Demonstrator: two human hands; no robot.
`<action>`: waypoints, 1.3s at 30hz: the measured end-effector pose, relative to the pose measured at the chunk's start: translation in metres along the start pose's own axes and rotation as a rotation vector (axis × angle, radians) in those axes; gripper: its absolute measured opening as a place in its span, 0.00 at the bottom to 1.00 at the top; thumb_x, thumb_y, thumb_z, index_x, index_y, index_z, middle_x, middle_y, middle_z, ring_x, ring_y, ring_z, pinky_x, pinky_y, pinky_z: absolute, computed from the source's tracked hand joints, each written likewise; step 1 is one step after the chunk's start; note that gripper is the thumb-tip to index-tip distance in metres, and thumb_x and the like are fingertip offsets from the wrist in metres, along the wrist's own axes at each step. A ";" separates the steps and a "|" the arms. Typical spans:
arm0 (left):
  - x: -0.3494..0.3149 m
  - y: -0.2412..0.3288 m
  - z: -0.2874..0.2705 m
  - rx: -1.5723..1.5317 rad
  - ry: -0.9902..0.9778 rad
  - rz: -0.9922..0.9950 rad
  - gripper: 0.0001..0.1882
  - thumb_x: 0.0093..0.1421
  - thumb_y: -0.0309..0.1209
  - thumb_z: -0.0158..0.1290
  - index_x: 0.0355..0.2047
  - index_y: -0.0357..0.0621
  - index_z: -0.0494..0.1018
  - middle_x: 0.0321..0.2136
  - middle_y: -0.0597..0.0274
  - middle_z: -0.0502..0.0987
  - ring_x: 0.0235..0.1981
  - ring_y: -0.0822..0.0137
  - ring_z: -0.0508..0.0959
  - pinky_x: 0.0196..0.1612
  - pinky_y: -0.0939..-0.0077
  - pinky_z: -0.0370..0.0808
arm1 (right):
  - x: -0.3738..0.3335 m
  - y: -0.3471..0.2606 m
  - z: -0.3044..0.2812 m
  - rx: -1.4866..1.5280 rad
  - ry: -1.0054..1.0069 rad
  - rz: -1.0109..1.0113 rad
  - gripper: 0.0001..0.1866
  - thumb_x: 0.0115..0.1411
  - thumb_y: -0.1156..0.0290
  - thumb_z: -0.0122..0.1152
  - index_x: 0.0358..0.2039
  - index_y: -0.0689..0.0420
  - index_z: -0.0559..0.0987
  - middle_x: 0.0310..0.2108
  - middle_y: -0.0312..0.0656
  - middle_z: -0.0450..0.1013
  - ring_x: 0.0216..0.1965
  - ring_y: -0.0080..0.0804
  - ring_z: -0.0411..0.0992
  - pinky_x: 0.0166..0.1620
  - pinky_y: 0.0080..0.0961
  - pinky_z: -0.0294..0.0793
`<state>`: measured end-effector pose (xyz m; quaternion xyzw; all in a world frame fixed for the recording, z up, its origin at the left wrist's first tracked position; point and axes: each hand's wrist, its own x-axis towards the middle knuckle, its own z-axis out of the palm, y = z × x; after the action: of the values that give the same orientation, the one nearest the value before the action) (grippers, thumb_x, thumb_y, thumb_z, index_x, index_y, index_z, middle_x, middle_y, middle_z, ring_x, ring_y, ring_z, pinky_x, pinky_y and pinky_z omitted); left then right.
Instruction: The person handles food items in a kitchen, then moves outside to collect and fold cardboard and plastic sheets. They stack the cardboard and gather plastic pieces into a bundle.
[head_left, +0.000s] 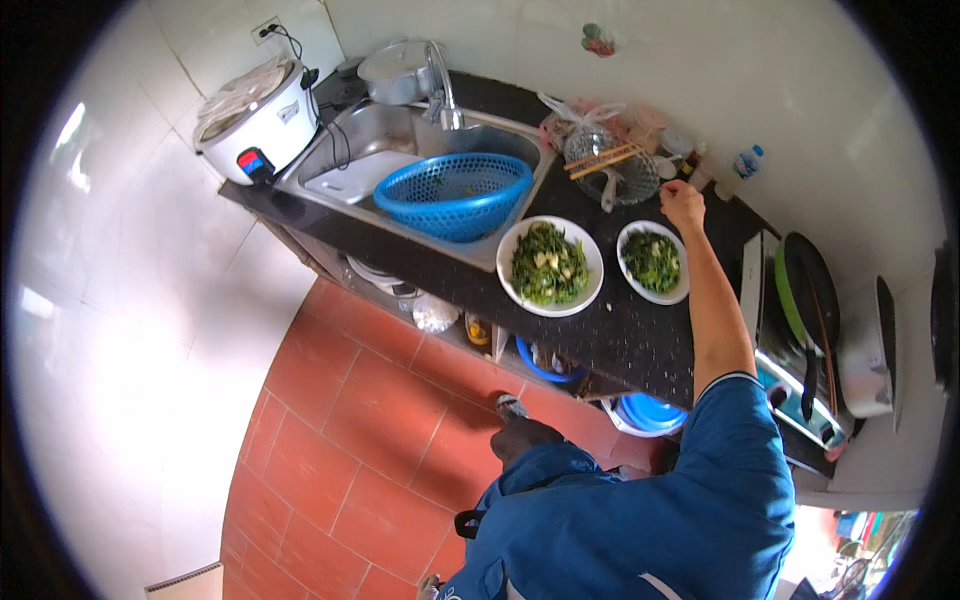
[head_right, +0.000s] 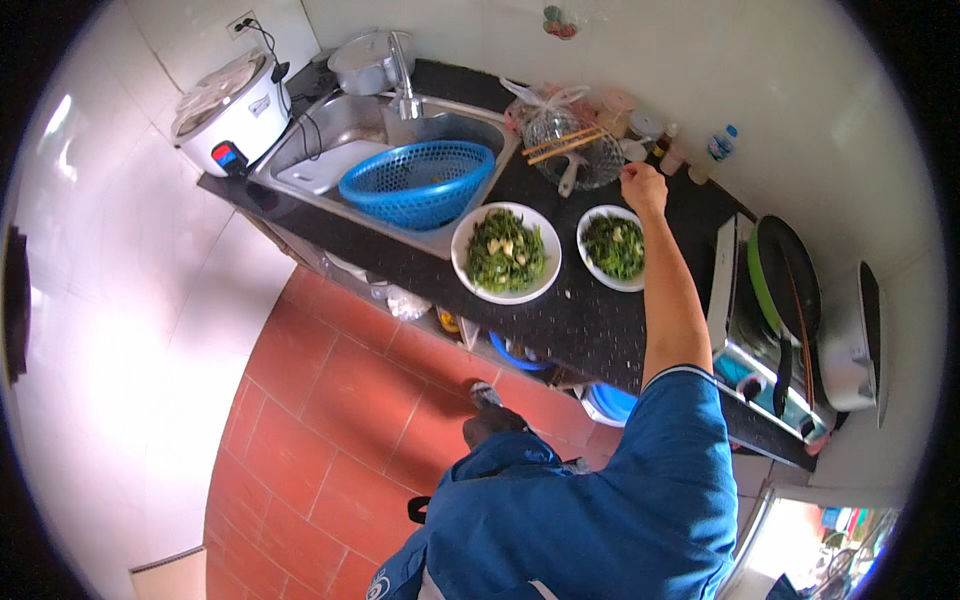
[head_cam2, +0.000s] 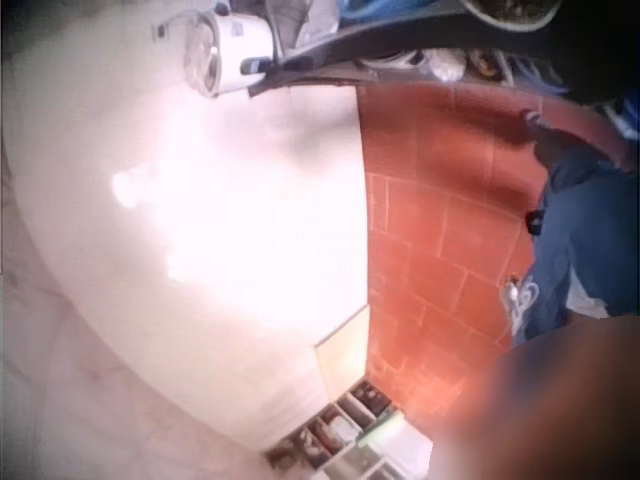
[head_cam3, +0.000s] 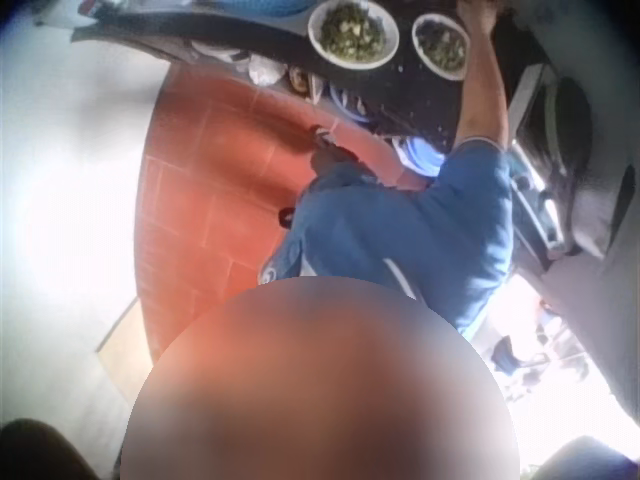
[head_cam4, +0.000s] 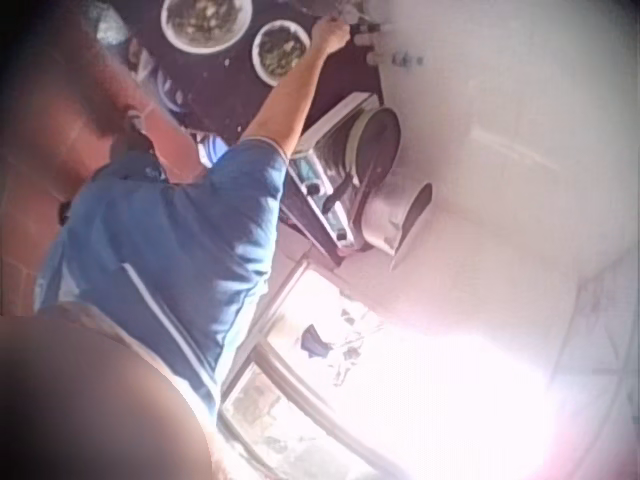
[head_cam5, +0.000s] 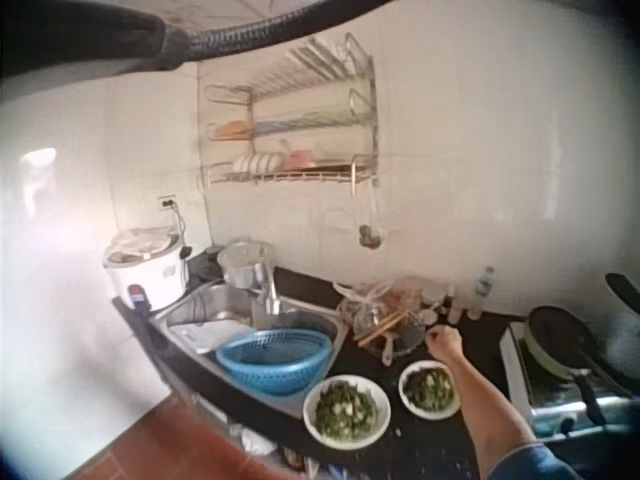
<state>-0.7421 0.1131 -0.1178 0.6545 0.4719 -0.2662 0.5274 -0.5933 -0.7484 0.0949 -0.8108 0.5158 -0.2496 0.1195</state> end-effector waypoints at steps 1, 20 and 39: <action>-0.006 0.014 0.016 0.006 0.006 0.010 0.05 0.59 0.26 0.55 0.28 0.39 0.70 0.13 0.60 0.68 0.10 0.68 0.68 0.12 0.71 0.66 | 0.026 0.006 0.007 -0.103 -0.032 0.017 0.15 0.60 0.61 0.57 0.45 0.51 0.81 0.33 0.39 0.81 0.35 0.36 0.80 0.44 0.34 0.76; -0.028 0.126 0.098 0.133 0.069 0.095 0.06 0.59 0.25 0.55 0.36 0.39 0.71 0.16 0.63 0.68 0.14 0.70 0.69 0.15 0.75 0.66 | 0.122 0.085 0.044 -0.269 -0.276 0.115 0.12 0.56 0.65 0.55 0.34 0.56 0.82 0.33 0.49 0.79 0.40 0.48 0.78 0.46 0.41 0.76; -0.035 0.107 0.080 0.103 0.126 0.137 0.10 0.59 0.25 0.55 0.42 0.39 0.73 0.18 0.65 0.69 0.17 0.71 0.70 0.17 0.77 0.66 | 0.178 -0.128 0.125 -0.281 -0.065 -0.394 0.23 0.56 0.55 0.61 0.51 0.48 0.76 0.46 0.46 0.76 0.49 0.52 0.74 0.51 0.46 0.72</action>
<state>-0.6480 0.0257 -0.0655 0.7267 0.4441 -0.2118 0.4795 -0.3672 -0.8595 0.0972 -0.9119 0.3734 -0.1677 -0.0289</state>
